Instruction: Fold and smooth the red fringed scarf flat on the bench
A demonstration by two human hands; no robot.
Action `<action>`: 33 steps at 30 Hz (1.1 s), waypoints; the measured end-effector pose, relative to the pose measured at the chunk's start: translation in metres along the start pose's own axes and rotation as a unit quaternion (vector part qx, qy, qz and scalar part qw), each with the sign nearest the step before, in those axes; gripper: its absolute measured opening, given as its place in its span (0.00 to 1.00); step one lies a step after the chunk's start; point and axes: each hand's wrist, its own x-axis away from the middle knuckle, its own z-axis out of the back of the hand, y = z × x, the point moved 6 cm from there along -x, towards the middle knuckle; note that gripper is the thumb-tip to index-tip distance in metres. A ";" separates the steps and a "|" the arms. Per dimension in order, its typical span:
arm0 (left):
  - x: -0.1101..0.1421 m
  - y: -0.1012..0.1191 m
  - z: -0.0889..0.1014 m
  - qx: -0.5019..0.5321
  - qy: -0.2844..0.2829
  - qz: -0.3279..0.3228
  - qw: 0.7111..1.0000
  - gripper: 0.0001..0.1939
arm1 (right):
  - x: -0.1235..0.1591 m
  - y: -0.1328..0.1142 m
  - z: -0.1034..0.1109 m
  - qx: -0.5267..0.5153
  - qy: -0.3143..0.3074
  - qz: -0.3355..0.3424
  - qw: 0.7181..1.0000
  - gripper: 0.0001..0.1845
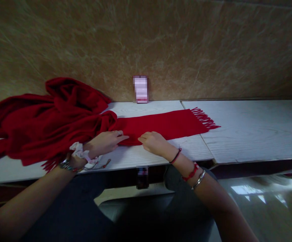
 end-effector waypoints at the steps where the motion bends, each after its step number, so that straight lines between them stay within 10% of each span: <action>1: 0.000 -0.002 0.001 -0.003 0.008 0.007 1.000 0.22 | -0.003 -0.003 -0.001 0.010 -0.002 -0.002 1.000 0.14; 19: -0.002 0.004 0.012 -0.023 0.087 0.006 0.996 0.13 | -0.020 -0.006 -0.001 0.063 0.078 -0.062 0.993 0.11; 33: 0.009 0.013 0.000 -0.015 0.183 -0.057 0.981 0.11 | -0.010 -0.014 -0.002 0.040 0.081 0.046 0.995 0.07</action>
